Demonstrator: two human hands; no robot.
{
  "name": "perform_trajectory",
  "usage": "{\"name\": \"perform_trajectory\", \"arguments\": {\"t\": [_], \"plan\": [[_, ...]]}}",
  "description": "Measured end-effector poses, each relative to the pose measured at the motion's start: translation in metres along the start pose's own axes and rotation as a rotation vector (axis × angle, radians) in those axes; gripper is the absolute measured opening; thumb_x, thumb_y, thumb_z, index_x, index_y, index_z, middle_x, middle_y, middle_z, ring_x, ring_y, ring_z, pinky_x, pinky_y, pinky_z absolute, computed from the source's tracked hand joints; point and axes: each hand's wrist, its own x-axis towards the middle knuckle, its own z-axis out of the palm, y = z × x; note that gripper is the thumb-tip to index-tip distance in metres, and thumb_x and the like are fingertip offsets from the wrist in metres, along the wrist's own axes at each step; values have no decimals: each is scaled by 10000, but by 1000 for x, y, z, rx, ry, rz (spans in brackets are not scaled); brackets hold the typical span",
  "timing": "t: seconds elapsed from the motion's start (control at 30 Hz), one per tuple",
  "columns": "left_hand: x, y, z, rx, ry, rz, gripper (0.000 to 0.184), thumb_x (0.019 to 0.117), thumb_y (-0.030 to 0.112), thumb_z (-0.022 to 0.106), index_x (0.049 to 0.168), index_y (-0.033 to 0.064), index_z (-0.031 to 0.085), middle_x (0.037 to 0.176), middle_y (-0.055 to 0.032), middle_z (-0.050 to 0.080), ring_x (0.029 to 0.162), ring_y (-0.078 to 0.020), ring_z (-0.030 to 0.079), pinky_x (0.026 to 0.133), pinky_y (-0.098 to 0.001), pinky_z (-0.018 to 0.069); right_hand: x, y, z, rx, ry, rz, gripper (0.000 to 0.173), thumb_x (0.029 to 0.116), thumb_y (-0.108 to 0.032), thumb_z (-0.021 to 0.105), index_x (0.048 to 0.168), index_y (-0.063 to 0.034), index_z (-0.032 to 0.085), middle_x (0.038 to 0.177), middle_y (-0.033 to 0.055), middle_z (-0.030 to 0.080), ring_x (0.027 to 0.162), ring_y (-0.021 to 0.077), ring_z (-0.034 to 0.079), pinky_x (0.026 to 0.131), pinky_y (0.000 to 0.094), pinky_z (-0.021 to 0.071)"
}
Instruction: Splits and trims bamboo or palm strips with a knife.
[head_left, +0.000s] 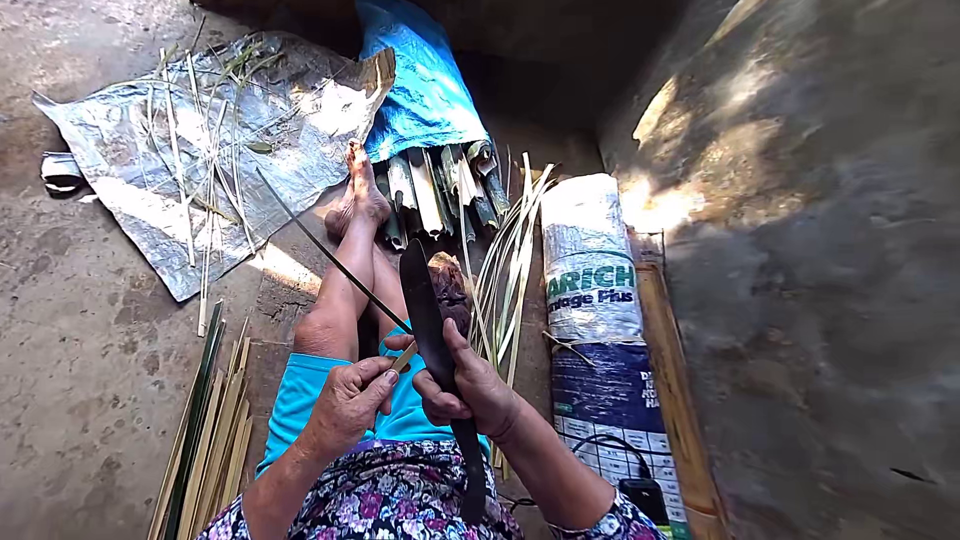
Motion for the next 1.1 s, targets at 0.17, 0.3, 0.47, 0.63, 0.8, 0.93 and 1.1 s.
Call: {"name": "perform_trajectory", "arguments": {"t": [0.17, 0.3, 0.47, 0.63, 0.8, 0.93, 1.1], "plan": [[-1, -5, -8, -196, -108, -36, 234, 1018, 49, 503, 1114, 34, 716, 684, 94, 651, 509, 51, 529, 453, -99, 414, -2, 4, 6, -30, 46, -1, 836, 903, -809, 414, 1429, -169, 520, 572, -113, 536, 406, -39, 428, 416, 120, 386], [-4, -6, -6, -177, -98, -22, 270, 1009, 22, 498, 1194, -12, 691, 713, 89, 667, 527, 51, 532, 473, -101, 425, -5, 6, 5, -44, 52, 9, 797, 852, -837, 453, 1292, -185, 580, 570, -115, 510, 412, -40, 433, 425, 120, 395], [-5, -9, -6, -249, -139, -41, 249, 1010, 34, 501, 1133, 23, 717, 662, 95, 638, 506, 54, 516, 458, -96, 404, -6, 7, 8, -23, 31, 41, 735, 810, -855, 486, 1127, -200, 591, 534, -141, 419, 392, -64, 363, 405, 104, 333], [-7, -11, -7, -245, -172, -34, 253, 1020, 53, 504, 1136, 51, 729, 689, 108, 642, 520, 68, 504, 469, -91, 397, -4, 12, 6, 39, -57, 53, 662, 818, -833, 508, 1052, -219, 591, 545, -146, 426, 397, -71, 358, 400, 104, 321], [-9, -17, -3, -210, -141, 61, 293, 1007, 16, 510, 1235, 3, 693, 759, 92, 679, 570, 67, 533, 510, -98, 428, -5, 16, 15, -40, 45, 37, 679, 837, -846, 467, 992, -205, 625, 536, -146, 450, 400, -65, 383, 404, 104, 335], [-7, -12, -5, -174, -176, 16, 301, 1020, 57, 527, 1289, 3, 649, 853, 59, 718, 612, 33, 594, 538, -127, 490, -8, 12, 10, -6, -26, 17, 793, 826, -848, 465, 1249, -208, 666, 558, -157, 495, 422, -77, 395, 435, 104, 354], [-4, 9, 3, -17, -82, -35, 182, 1014, 100, 557, 1080, -15, 682, 807, 50, 700, 686, -30, 672, 639, -196, 584, -6, 11, 10, -36, 38, -14, 982, 844, -829, 468, 1552, -154, 373, 595, -115, 552, 415, -57, 394, 412, 108, 346]]}}
